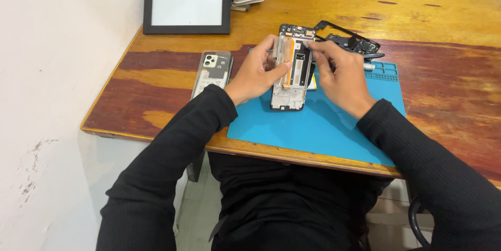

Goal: The person removes a protective film from the internal frame of a disassembled smartphone, then uses a plastic pry tool to lift and reposition internal components. The device remains open on a blue mat throughout the clip.

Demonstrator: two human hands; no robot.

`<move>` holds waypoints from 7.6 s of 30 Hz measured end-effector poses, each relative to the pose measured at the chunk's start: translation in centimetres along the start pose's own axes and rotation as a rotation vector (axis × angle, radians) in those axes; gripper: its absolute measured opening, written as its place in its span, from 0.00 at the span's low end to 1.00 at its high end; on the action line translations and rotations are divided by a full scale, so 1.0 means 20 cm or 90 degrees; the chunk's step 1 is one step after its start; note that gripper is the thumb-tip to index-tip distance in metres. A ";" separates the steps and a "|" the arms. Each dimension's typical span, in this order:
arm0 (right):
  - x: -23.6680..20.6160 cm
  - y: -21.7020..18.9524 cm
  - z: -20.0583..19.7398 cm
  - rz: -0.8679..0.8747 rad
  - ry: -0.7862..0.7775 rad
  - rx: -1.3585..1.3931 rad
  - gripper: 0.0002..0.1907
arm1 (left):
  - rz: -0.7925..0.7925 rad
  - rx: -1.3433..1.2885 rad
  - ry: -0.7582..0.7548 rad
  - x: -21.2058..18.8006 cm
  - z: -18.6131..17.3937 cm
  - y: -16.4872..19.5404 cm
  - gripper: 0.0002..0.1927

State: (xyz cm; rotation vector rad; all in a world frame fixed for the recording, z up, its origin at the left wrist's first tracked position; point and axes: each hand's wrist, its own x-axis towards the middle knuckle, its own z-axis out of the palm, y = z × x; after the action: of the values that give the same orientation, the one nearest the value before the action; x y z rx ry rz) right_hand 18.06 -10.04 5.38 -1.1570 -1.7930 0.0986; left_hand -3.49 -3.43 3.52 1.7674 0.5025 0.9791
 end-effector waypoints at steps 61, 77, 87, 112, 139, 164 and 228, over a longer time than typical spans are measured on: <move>-0.04 -0.04 0.06 0.052 -0.017 0.038 0.08 | -0.009 -0.029 0.016 -0.03 0.04 -0.03 0.18; -0.05 -0.01 0.07 0.058 -0.032 0.086 0.10 | -0.013 -0.001 0.030 -0.03 0.06 -0.02 0.27; -0.05 0.04 0.08 -0.009 -0.042 0.092 0.10 | 0.001 -0.047 0.008 -0.03 0.05 -0.03 0.31; -0.01 -0.05 0.01 -0.047 -0.104 0.009 0.09 | 0.065 0.036 0.005 -0.03 0.03 -0.04 0.25; 0.00 -0.14 -0.03 -0.071 -0.063 -0.068 0.08 | 0.063 0.073 0.021 -0.04 0.04 0.03 0.23; 0.03 -0.07 -0.04 -0.122 -0.082 -0.096 0.10 | 0.023 0.019 -0.038 -0.03 0.01 -0.01 0.26; 0.06 0.20 -0.51 0.277 -0.786 -0.182 0.13 | 0.080 0.405 -0.409 0.14 0.11 0.19 0.16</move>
State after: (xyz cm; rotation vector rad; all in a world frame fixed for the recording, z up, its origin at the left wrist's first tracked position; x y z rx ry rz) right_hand 28.19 -10.94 9.47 -1.9032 -2.5838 1.0281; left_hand -0.48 -4.27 7.62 2.5660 0.2975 0.2804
